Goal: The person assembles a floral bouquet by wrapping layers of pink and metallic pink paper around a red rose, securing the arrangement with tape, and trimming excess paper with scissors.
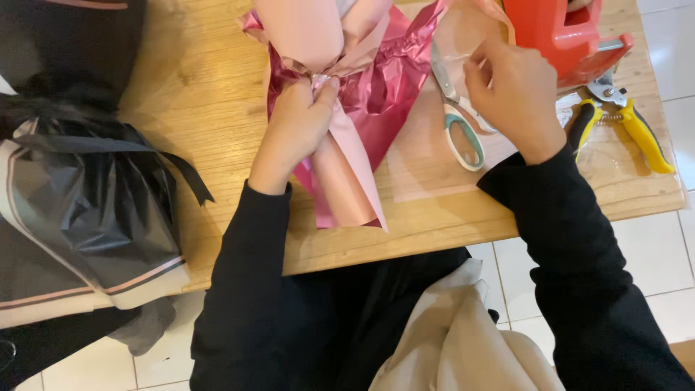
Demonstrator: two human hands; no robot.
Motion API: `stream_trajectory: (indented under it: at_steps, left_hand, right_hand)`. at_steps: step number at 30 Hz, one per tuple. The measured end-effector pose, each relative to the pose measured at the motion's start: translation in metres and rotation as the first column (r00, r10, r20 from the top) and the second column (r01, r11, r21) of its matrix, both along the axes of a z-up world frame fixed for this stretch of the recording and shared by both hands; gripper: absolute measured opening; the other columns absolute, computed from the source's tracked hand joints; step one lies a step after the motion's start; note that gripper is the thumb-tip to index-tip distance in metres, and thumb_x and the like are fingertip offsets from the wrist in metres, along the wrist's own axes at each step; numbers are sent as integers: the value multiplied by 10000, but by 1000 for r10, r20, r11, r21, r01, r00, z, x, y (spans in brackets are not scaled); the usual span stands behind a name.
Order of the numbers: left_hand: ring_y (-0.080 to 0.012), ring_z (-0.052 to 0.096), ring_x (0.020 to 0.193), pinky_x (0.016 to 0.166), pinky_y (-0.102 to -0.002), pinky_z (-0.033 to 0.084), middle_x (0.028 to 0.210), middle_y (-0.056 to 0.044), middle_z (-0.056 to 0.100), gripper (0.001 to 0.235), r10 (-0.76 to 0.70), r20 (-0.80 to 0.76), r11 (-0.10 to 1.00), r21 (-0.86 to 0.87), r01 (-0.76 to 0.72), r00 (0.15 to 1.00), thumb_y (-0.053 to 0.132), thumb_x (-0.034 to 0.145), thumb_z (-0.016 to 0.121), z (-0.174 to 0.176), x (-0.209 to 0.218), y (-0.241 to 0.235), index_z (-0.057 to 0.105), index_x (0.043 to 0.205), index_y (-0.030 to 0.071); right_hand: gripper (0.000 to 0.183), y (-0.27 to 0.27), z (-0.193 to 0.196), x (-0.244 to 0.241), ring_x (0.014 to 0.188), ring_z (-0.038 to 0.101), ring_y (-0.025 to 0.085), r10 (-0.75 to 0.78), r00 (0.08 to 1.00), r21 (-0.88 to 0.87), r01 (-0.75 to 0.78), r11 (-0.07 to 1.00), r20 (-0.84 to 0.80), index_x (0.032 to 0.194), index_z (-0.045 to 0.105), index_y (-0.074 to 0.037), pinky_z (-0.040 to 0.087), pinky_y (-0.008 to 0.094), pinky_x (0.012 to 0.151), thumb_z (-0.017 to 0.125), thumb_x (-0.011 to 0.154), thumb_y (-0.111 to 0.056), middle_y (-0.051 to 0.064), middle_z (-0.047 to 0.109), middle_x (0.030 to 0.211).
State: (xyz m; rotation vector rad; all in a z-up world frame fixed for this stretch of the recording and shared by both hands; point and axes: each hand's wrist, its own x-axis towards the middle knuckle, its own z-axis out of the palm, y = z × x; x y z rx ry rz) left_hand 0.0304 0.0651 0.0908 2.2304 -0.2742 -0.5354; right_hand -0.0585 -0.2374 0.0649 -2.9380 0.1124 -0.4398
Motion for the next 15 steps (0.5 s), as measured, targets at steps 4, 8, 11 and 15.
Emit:
stream_trajectory:
  at_steps: [4,8,11,15]
  left_hand:
    - [-241,649,982,907,-360,450,1015,-82,686,413,35,-60,999,15,-35,998,439,1028,440,13,3,16,631,1010,73]
    - [-298,679,1089,932,-379,470,1128,-153,721,438,76,73,993,-94,-69,994,424,1000,478,16,3,19,645,1103,33]
    - [-106,561,826,785,-280,421,833,31,575,298,95,-33,954,-283,-101,995,418,974,565,30,-10,12,563,861,143]
    - [-128,577,892,816,-296,426,945,-4,611,260,-17,154,878,-470,89,988,363,986,522,26,-19,1,580,1001,109]
  right_hand:
    - [334,30,20,-6,958,693,333,-43,879,20,59,998,-475,1112,706,-144,498,527,728,584,982,-426,8,757,935]
    - [322,27,13,-8,954,690,351,2,873,6,1,1000,-488,1173,656,-114,496,530,688,641,1000,-385,19,750,853]
    - [330,26,16,-11,912,701,351,25,885,32,-11,999,-465,1213,678,-102,506,520,687,697,964,-317,-4,766,836]
    - [454,9,1,-14,887,675,391,183,879,142,-133,981,-441,1287,673,-46,495,498,786,685,847,-157,143,690,935]
